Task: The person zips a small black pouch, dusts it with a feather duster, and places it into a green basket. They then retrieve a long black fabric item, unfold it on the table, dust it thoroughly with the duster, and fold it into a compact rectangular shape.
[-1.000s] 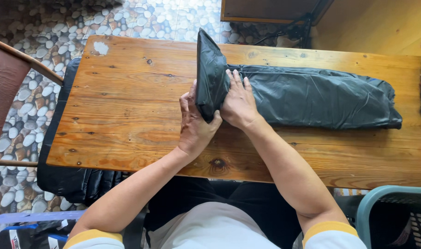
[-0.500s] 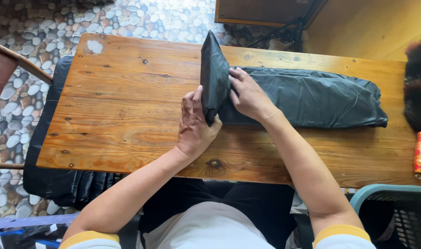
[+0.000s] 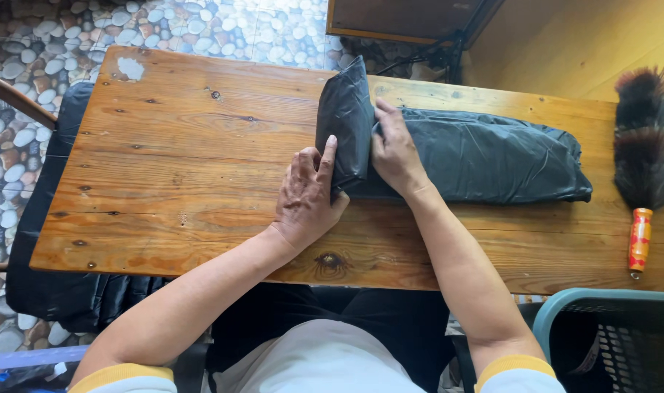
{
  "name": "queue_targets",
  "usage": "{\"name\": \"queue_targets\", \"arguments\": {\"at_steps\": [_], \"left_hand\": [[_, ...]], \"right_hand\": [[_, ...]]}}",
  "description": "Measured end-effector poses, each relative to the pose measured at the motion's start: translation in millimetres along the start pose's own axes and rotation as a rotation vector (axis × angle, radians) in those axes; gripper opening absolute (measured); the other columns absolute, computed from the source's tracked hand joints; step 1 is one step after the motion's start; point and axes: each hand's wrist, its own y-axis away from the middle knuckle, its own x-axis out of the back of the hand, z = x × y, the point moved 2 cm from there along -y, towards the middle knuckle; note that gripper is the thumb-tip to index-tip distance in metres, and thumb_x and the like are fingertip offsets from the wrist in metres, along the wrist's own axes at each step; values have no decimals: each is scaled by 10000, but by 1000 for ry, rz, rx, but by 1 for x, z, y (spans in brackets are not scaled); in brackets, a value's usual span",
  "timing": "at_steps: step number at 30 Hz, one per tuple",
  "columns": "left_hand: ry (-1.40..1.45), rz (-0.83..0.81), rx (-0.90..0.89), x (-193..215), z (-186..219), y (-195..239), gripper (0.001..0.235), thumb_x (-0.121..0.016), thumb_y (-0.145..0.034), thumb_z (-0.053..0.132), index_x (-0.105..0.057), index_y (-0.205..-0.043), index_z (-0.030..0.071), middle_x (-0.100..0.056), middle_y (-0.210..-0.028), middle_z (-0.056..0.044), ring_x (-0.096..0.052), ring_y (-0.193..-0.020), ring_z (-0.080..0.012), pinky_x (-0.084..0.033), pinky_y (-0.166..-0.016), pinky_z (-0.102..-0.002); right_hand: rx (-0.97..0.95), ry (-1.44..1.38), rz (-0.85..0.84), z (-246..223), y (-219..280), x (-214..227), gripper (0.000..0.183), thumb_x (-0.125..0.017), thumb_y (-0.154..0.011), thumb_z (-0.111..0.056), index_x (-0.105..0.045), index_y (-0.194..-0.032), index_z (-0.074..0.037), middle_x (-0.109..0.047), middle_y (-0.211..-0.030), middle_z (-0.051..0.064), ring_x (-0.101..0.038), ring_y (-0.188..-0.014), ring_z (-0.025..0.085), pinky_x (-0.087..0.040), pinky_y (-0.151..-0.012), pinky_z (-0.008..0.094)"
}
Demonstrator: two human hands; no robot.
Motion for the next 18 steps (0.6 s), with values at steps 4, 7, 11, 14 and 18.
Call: {"name": "queue_targets", "arguments": {"at_steps": [4,7,11,14,18], "left_hand": [[-74,-41,-63,2,7,2,1046,-774,-703,326,-334,-1632,135,-459,-1146,-114,-546,-1062,-324,-491,-930,-419],[-101,-33,-115,-1,6,1,1082,-824,-694,349,-333,-1638,154,-437,-1216,-136,-514,-1211,-358,-446,-1059,-462],[-55,-72,-164,5,12,-4,1095,-864,-706,273,-306,-1636,127,-344,-1514,-273,-298,-1506,-464,-289,-1222,-529],[-4,-156,-170,0,16,-6,1050,-831,-754,187,-276,-1643,120,-220,-1635,-315,-189,-1562,-467,-231,-1259,-524],[-127,-221,-244,-7,21,-7,1042,-829,-755,195,-277,-1625,39,-193,-1663,-320,-127,-1581,-438,-139,-1283,-521]], "right_hand": [[-159,11,270,2,2,18,240,-518,-1056,-235,-607,-1248,-123,-506,-1152,55,-593,-1091,222,-528,-886,327],[-411,-444,60,-27,2,32,599,-369,-1078,-592,-681,-1251,-111,-639,-895,113,-701,-775,235,-616,-664,341],[-443,-410,-47,4,2,25,503,-668,-994,-559,-626,-1369,-225,-719,-1106,105,-717,-1019,191,-582,-884,365],[-469,-543,-53,15,4,28,513,-722,-965,-302,-546,-1428,-168,-751,-991,72,-733,-839,129,-613,-759,289],[-455,-257,-100,5,7,38,574,-666,-956,-311,-485,-1478,-156,-702,-1199,145,-663,-1110,234,-544,-934,384]]}}
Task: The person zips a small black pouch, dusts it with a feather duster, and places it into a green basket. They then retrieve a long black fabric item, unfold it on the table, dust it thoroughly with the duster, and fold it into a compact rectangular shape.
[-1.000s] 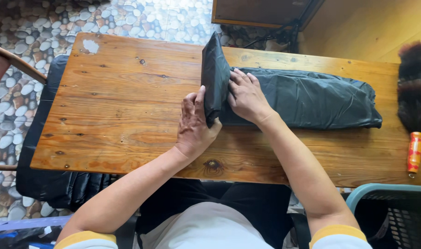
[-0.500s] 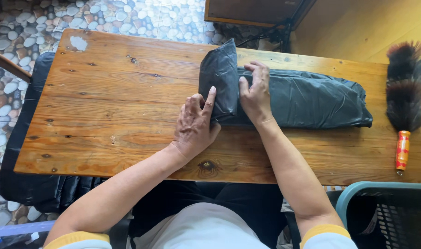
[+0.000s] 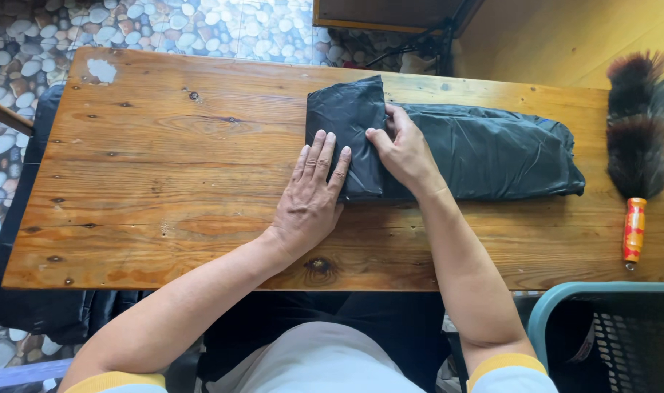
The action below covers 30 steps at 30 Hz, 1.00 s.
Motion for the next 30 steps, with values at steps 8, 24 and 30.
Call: {"name": "queue_targets", "arguments": {"at_steps": [8,24,30], "left_hand": [[-190,-90,-76,-5,9,-13,811,-636,-860,125,-322,-1593,-21,-234,-1658,-318,-136,-1579,-428,-94,-1284,-531],[84,-152,-63,18,-29,-91,665,-381,-1009,366,-446,-1545,-22,-387,-1611,-255,-275,-1541,-382,-182,-1229,-520],[60,-113,-25,-17,-38,-93,691,-344,-1077,491,-417,-1576,19,-357,-1655,-205,-241,-1567,-316,-94,-1270,-505]], "right_hand": [[243,671,217,-13,12,-18,616,-559,-951,-238,-463,-1533,-61,-533,-1209,195,-567,-1161,437,-510,-928,536],[352,937,283,8,8,-31,506,-420,-1017,-264,-575,-1475,-115,-606,-1374,128,-488,-1278,294,-339,-961,485],[372,942,301,8,8,-31,496,-446,-1012,-271,-591,-1457,-107,-614,-1366,121,-498,-1253,295,-345,-954,490]]}}
